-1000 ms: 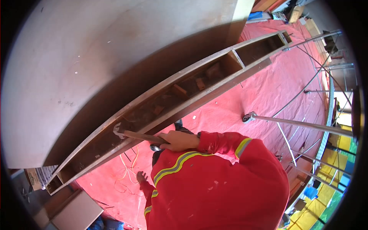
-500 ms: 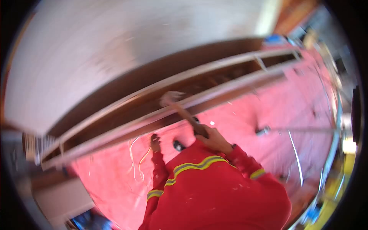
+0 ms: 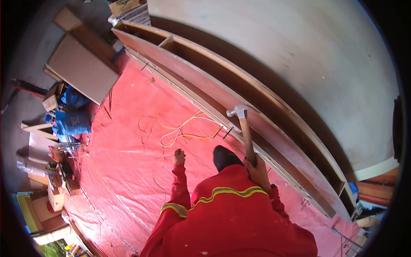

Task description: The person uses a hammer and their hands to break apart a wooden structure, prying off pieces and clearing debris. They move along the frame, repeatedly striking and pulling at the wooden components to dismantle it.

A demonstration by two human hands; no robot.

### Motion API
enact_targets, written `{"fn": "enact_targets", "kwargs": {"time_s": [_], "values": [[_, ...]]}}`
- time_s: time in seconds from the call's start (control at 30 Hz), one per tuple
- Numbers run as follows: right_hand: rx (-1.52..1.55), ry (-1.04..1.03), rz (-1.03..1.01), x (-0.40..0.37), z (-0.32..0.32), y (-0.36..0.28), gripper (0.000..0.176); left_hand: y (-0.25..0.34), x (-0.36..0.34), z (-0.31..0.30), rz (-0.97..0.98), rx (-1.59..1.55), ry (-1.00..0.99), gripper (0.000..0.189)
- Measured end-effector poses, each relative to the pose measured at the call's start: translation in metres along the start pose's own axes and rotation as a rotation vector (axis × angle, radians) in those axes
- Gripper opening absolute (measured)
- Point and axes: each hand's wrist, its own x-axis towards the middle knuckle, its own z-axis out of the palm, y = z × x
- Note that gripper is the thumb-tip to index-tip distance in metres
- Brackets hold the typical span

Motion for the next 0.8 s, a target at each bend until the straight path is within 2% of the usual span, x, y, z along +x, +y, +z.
{"fn": "enact_targets", "kwargs": {"time_s": [0.1,0.2,0.27,0.43,0.53,0.67,0.77,0.8], "values": [[-0.005,-0.04,-0.014,0.032,0.027,-0.018,0.015,-0.006,0.005,-0.013,-0.012,-0.072,-0.058,0.045],[0.097,-0.047,-0.028,0.076,0.054,-0.02,0.013,0.006,0.011,-0.017,-0.046,-0.136,-0.099,0.048],[0.207,-0.052,-0.009,0.101,0.074,-0.045,0.012,0.013,0.029,-0.029,-0.049,-0.122,-0.106,0.048],[0.634,0.039,0.055,0.178,0.145,-0.098,0.017,0.076,0.107,-0.086,-0.012,0.0,-0.085,0.048],[0.874,0.134,-0.003,0.241,0.198,-0.129,0.013,0.106,0.168,-0.144,0.071,0.086,-0.127,0.045],[1.162,0.228,-0.07,0.32,0.267,-0.18,0.014,0.168,0.228,-0.225,0.106,-0.096,-0.03,0.041],[1.348,0.208,-0.148,0.371,0.333,-0.204,0.017,0.205,0.241,-0.26,0.128,-0.146,0.15,0.044],[1.376,0.232,-0.127,0.384,0.356,-0.216,0.019,0.21,0.25,-0.264,0.128,-0.146,0.154,0.045]]}}
